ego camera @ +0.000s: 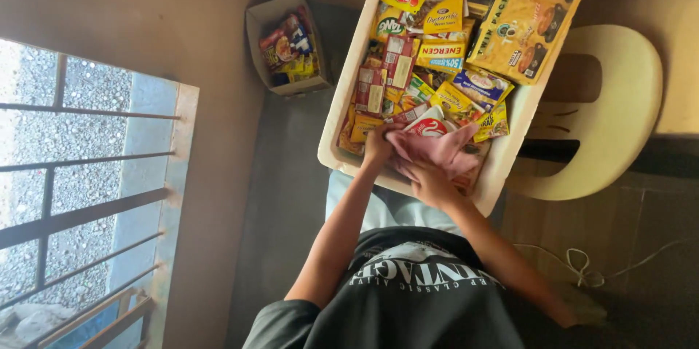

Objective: Stocking and organizing various food and condiment packets from a bin onto a shelf.

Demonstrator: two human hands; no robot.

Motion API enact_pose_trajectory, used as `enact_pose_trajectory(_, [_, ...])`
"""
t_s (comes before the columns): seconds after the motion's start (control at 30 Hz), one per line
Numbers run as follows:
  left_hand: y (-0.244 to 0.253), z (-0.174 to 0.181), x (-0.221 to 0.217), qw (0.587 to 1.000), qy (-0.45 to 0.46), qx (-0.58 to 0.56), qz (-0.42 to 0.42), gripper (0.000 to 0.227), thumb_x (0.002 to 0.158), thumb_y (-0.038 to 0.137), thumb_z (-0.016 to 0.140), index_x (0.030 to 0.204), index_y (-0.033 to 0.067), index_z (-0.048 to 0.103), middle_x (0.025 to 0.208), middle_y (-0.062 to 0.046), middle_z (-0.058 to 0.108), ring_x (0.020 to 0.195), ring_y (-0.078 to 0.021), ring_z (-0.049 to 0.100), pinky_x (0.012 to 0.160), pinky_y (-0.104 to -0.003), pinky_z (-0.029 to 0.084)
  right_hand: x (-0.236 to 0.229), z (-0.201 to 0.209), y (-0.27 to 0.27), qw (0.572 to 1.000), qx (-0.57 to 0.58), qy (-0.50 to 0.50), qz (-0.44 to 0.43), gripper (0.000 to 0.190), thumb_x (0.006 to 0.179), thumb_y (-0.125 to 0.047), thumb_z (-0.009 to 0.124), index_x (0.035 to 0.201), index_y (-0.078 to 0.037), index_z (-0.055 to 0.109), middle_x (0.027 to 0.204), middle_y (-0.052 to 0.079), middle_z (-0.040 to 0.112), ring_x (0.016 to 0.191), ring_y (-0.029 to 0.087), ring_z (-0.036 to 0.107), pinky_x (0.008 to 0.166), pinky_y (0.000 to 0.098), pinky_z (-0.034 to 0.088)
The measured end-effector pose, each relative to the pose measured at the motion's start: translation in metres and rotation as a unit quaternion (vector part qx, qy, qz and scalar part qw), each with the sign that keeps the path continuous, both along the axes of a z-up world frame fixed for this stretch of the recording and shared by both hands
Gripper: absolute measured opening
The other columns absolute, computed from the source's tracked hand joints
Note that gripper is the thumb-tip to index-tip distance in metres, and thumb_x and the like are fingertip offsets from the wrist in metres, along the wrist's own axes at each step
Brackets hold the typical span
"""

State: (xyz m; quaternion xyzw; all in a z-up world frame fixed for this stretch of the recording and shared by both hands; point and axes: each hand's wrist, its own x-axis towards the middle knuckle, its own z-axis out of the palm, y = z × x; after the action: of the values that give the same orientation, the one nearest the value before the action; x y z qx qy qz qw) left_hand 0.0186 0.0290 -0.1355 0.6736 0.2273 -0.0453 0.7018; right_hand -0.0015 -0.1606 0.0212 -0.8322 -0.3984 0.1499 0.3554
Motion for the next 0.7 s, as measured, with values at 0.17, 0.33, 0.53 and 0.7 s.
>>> enact_pose_trajectory(0.17, [-0.003,0.012,0.001,0.998,-0.067,0.021,-0.005,0.034,0.079,-0.003,0.077,0.113,0.0043,0.076,0.098,-0.007,0.08,0.085,-0.012,0.073,0.077,-0.026,0.059,0.023,-0.064,-0.076,0.985,0.029,0.159,-0.059,0.053,0.086,0.001,0.057,0.139,-0.005,0.059,0.13,0.018,0.07,0.12,0.031,0.067,0.098,0.0376,0.053])
enact_pose_trajectory(0.33, [-0.004,0.149,0.008,0.986,-0.094,0.128,-0.041,0.037,0.076,-0.002,0.08,0.111,0.0117,0.079,0.096,-0.008,0.08,0.086,-0.0131,0.074,0.078,-0.028,0.059,0.046,0.031,-0.084,0.972,-0.044,0.047,-0.225,0.066,0.085,-0.003,0.064,0.149,-0.009,0.054,0.134,0.02,0.061,0.115,0.038,0.063,0.095,0.0404,0.052])
enact_pose_trajectory(0.53, [-0.001,0.328,0.023,0.91,-0.173,0.371,-0.065,0.029,0.083,0.002,0.081,0.106,0.0193,0.084,0.096,-0.008,0.072,0.084,-0.0247,0.07,0.072,-0.036,0.055,0.082,0.082,-0.079,0.961,0.098,-0.111,-0.232,0.059,0.093,-0.019,0.079,0.144,-0.001,0.053,0.148,0.022,0.054,0.136,0.039,0.052,0.114,0.0458,0.041])
enact_pose_trajectory(0.7, [0.02,0.363,0.052,0.922,-0.334,0.181,-0.077,0.031,0.086,-0.009,0.071,0.109,0.0094,0.081,0.096,-0.007,0.068,0.089,-0.0192,0.07,0.083,-0.032,0.059,0.107,0.241,-0.037,0.93,0.233,-0.166,-0.232,0.051,0.096,-0.021,0.078,0.14,-0.002,0.06,0.138,0.019,0.063,0.13,0.032,0.058,0.111,0.0443,0.044])
